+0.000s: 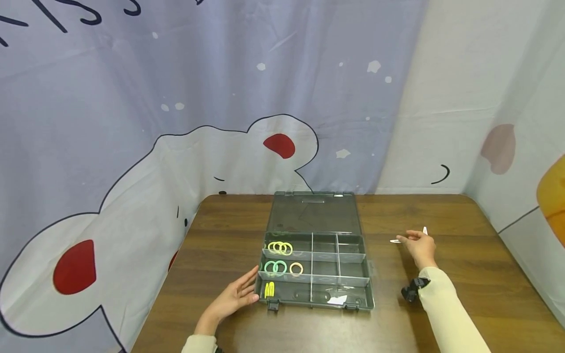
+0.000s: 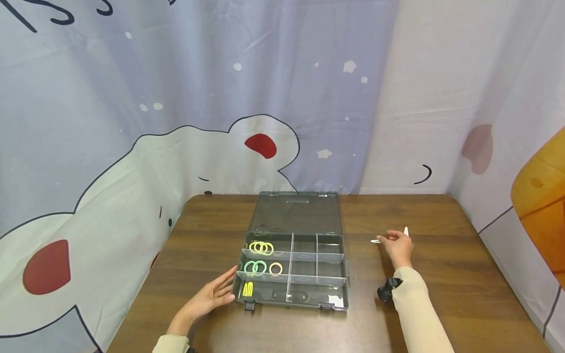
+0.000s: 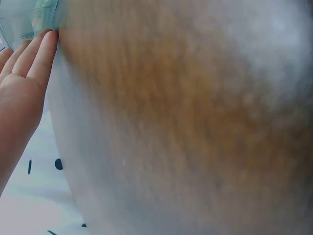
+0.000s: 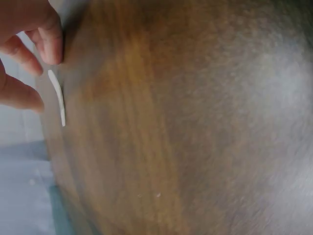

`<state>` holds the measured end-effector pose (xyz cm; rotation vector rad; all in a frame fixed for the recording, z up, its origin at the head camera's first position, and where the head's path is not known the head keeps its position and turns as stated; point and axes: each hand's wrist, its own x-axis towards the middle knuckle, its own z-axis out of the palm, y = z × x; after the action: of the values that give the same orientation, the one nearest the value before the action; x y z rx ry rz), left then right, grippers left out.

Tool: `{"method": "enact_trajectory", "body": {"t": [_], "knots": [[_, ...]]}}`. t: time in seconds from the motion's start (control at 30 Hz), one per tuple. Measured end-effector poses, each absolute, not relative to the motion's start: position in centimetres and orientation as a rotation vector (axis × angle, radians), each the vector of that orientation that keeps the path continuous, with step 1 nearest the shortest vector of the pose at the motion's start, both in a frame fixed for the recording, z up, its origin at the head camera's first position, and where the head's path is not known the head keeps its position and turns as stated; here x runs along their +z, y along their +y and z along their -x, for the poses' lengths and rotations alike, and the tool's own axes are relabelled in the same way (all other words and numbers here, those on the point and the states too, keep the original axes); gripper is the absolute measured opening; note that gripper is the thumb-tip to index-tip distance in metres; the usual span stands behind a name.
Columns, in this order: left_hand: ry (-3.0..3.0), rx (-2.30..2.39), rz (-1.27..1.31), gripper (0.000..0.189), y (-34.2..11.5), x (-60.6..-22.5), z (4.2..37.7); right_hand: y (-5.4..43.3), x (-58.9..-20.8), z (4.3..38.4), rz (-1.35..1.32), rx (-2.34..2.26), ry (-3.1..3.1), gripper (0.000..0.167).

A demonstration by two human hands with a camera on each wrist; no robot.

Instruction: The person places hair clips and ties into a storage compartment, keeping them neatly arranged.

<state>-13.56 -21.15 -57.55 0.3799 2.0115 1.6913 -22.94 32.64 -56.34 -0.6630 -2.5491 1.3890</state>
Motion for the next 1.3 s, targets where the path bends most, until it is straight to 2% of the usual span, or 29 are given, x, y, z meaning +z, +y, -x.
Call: {"method": "enact_trajectory", "body": {"t": [0.27,1.0,1.3], "knots": [[2.009,1.693,-0.385,0.077,-21.2,-57.4,13.6,33.0,-56.9,23.2,0.614,1.284,-2.646,0.048],[2.024,1.693,-0.389,0.079,-21.3,-57.6,13.5,33.4,-57.3,23.2,0.581,1.255,-2.613,0.02],[2.03,1.682,-0.395,0.078,-21.2,-57.4,13.5,33.9,-57.3,23.1,0.553,1.244,-2.627,0.018]]}}
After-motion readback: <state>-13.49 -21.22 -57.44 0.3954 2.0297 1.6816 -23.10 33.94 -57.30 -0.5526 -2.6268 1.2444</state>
